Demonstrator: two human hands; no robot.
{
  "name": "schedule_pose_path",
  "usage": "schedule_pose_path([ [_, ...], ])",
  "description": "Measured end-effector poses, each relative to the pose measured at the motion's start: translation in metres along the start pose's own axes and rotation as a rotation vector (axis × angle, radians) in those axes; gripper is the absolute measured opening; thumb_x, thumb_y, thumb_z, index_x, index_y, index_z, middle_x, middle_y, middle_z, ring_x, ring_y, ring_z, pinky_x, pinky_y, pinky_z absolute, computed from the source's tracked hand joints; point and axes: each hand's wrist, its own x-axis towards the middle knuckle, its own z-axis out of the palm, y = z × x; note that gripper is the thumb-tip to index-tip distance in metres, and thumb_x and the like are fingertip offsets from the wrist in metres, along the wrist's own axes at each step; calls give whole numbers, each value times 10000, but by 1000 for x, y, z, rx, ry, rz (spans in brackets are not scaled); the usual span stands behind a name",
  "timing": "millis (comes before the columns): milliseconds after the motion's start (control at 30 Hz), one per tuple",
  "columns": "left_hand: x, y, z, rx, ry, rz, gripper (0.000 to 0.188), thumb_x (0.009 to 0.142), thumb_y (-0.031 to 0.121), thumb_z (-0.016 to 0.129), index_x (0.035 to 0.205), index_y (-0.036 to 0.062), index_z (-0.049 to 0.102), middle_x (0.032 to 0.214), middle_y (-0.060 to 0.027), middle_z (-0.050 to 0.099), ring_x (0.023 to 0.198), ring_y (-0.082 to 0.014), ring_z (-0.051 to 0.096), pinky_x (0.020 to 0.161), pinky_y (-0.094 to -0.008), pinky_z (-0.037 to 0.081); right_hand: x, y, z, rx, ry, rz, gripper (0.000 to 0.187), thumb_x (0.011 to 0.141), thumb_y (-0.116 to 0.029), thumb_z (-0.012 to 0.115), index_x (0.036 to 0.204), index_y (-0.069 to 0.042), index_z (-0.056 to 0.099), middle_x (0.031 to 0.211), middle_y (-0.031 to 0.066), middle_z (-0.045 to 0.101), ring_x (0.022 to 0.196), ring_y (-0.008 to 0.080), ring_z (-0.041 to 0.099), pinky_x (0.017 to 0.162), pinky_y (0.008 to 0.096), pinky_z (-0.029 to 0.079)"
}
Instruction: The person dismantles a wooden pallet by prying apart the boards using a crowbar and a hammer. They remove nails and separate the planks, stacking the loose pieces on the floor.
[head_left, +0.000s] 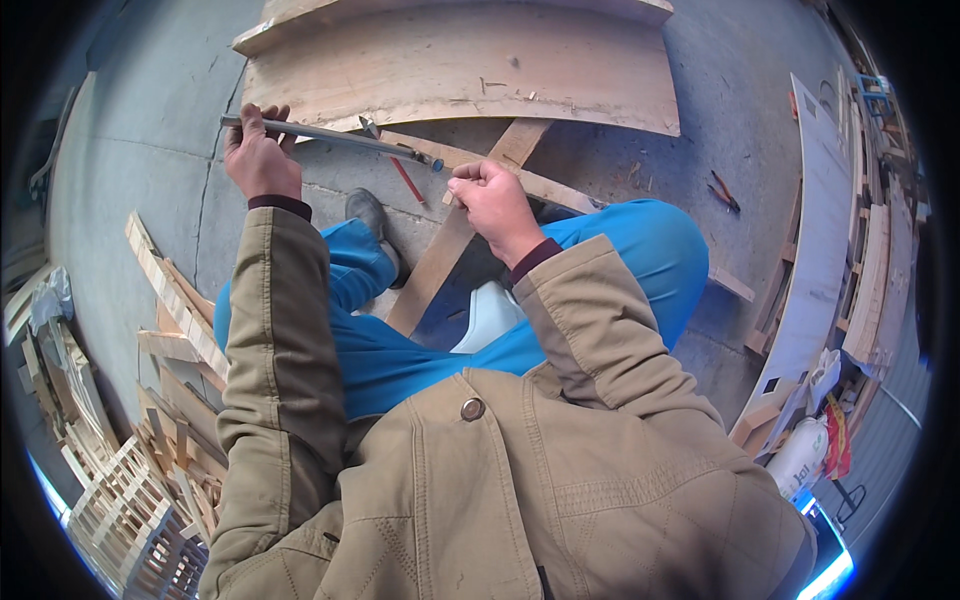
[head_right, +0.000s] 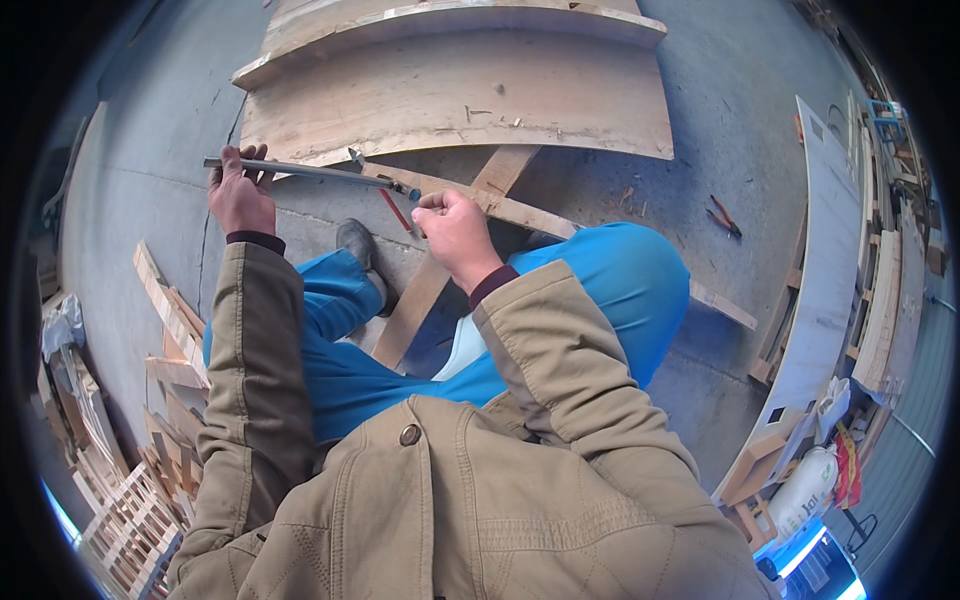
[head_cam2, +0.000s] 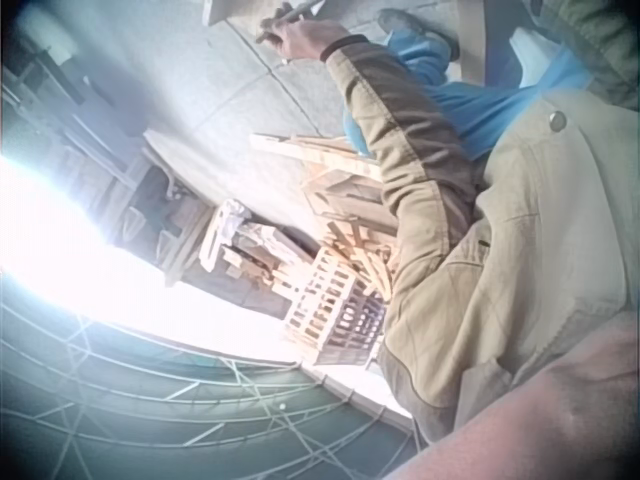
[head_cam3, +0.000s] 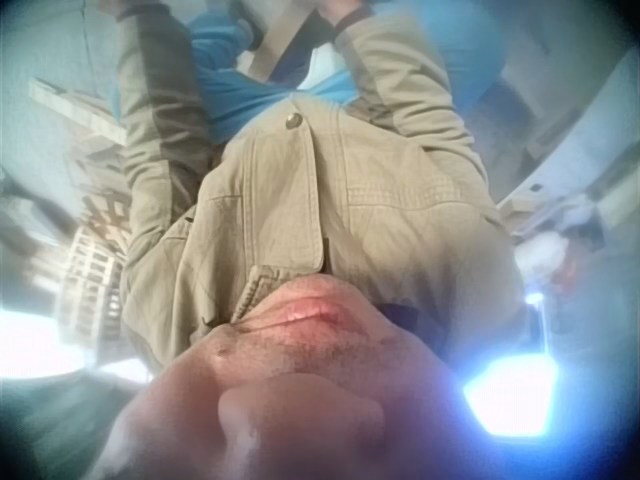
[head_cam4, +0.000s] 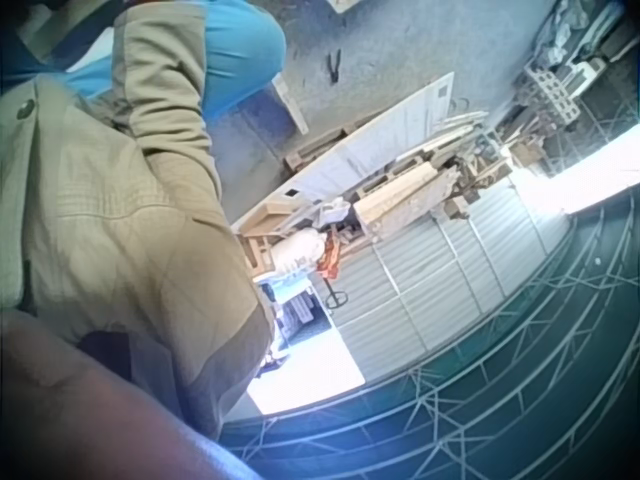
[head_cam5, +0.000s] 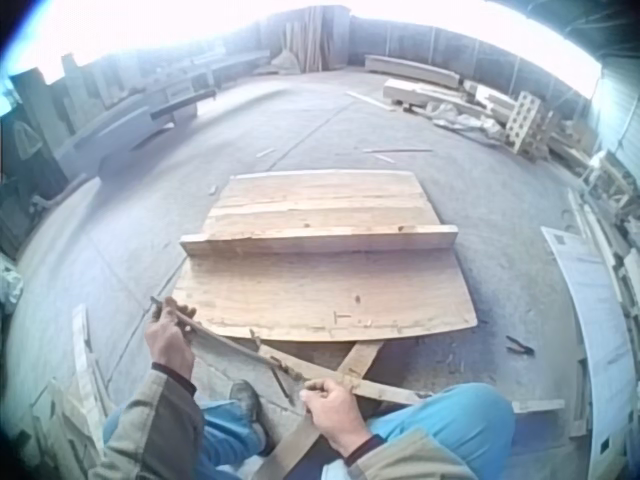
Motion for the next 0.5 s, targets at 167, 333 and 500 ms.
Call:
schedule_pose_path([
  [167, 20, 0, 1, 16, 18, -21, 186, 1055, 203, 586, 1107, 29, 545, 972, -121, 675, 971, -324, 713, 801, -524, 586, 1, 0, -1, -9, -3, -10, 188, 940, -95, 673, 1080, 24, 637, 795, 28, 646, 620, 62, 529, 529, 223, 413],
  [333, 41, -3, -2, 18, 15, -46, 196, 1054, 194, 585, 1129, 17, 544, 964, -124, 667, 935, -307, 708, 779, -511, 585, 0, 0, -2, 16, -14, -3, 186, 937, -94, 674, 1073, 27, 634, 801, 32, 640, 614, 60, 525, 514, 217, 402],
  [500, 65, -8, -4, 41, 49, -91, 206, 1056, 183, 575, 1150, 1, 546, 980, -146, 663, 901, -301, 704, 778, -513, 586, 2, 1, -3, 5, -24, 36, 202, 918, -85, 684, 1067, 46, 644, 833, 46, 659, 704, 91, 579, 624, 249, 460],
])
